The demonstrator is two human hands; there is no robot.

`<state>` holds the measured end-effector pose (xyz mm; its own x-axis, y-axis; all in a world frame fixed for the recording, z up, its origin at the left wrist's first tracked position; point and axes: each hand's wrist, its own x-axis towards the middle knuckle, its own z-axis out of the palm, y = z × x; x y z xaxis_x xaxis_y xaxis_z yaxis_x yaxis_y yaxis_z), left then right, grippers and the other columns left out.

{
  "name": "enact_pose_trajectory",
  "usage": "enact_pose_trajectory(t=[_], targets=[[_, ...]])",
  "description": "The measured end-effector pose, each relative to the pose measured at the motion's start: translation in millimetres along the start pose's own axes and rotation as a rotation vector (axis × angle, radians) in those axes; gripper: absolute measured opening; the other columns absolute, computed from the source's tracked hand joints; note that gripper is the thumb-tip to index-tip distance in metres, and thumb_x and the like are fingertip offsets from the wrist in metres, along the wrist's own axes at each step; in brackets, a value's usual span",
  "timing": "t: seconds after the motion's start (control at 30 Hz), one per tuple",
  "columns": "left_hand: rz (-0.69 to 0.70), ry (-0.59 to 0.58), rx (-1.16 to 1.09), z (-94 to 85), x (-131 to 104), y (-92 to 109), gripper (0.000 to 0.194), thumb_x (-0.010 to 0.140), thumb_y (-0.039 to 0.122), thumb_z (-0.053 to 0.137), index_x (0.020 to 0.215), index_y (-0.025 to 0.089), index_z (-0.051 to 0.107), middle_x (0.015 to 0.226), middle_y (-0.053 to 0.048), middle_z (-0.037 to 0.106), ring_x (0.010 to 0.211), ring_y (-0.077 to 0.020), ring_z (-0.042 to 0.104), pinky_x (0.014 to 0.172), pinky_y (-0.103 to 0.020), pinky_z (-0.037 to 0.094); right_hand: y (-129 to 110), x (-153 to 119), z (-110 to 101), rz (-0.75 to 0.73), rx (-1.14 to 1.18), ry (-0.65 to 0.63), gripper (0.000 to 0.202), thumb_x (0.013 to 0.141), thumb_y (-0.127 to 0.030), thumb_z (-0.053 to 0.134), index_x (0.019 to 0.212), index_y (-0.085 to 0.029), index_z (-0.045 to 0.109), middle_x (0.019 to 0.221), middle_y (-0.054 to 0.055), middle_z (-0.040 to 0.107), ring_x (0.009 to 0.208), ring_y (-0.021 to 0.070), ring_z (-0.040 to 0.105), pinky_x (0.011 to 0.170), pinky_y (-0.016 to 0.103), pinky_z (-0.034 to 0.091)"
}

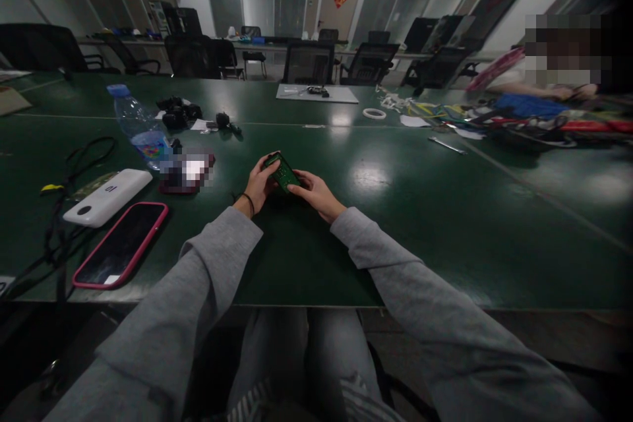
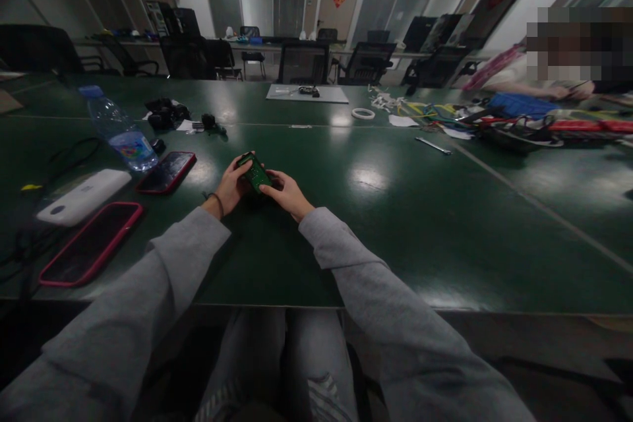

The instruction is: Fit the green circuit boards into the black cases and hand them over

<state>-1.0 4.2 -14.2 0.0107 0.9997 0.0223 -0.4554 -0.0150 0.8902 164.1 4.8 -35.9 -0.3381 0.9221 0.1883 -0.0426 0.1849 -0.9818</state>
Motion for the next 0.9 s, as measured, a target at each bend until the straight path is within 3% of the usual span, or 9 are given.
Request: enact_pose_trajectory(t=[0.27, 0.43, 0.6, 0.77, 0.9], targets=[[-0.005, 0.03, 0.014, -0.8, -0.2, 3.2, 0.044, 0.072, 0.033, 0.078, 0.114, 0.028, 0.064, 0.108, -0.005, 0.068, 0.088, -0.0173, 0.066, 0.069, -0.026, 0.052, -4.8, -0.5, 0.1, 0.013, 0.068, -0.017, 0.059, 0.072, -0.034, 0.078, 0.124, -0.017, 0.055, 0.112, 0.009, 0.065, 0.106, 0.0211, 0.063, 0.104, 0.046, 0.047], [-0.013, 0.003, -0.003, -0.8, 0.1, 3.2, 0.044, 0.074, 0.031, 0.077, 0.116, 0.028, 0.063, 0.107, -0.004, 0.068, 0.09, -0.0168, 0.066, 0.069, -0.025, 0.052, -6.7, -1.9, 0.7, 0.022, 0.061, -0.012, 0.067, 0.071, -0.039, 0.079, 0.128, -0.017, 0.052, 0.112, 0.009, 0.065, 0.106, 0.0217, 0.063, 0.103, 0.046, 0.048], [-0.045, -0.003, -0.091, 0.4, 1.4, 1.9, 0.045, 0.075, 0.029, 0.076, 0.116, 0.029, 0.06, 0.107, -0.002, 0.067, 0.085, -0.0137, 0.065, 0.071, -0.025, 0.051, -4.7, 1.2, 1.7, -0.032, 0.028, 0.021, 0.061, 0.074, -0.038, 0.075, 0.126, -0.016, 0.052, 0.118, 0.01, 0.063, 0.111, 0.022, 0.061, 0.103, 0.044, 0.048], [-0.13, 0.017, -0.171, 4.0, -4.5, 6.9, 0.038, 0.078, 0.035, 0.074, 0.109, 0.023, 0.057, 0.105, -0.005, 0.066, 0.088, -0.0153, 0.065, 0.081, -0.031, 0.051, -7.9, 3.4, -1.6, -0.274, -0.332, 0.284, 0.06, 0.081, -0.033, 0.068, 0.134, -0.016, 0.046, 0.13, 0.013, 0.055, 0.121, 0.0234, 0.054, 0.109, 0.045, 0.043], [-0.192, -0.109, -0.191, 12.2, -13.8, 11.5, 0.03, 0.083, 0.039, 0.068, 0.105, 0.019, 0.061, 0.107, -0.008, 0.066, 0.099, -0.0183, 0.063, 0.087, -0.033, 0.049, -13.8, -3.0, -1.4, -0.423, -0.71, 0.43, 0.058, 0.086, -0.026, 0.058, 0.141, -0.017, 0.04, 0.137, 0.013, 0.048, 0.128, 0.0274, 0.047, 0.11, 0.05, 0.039]])
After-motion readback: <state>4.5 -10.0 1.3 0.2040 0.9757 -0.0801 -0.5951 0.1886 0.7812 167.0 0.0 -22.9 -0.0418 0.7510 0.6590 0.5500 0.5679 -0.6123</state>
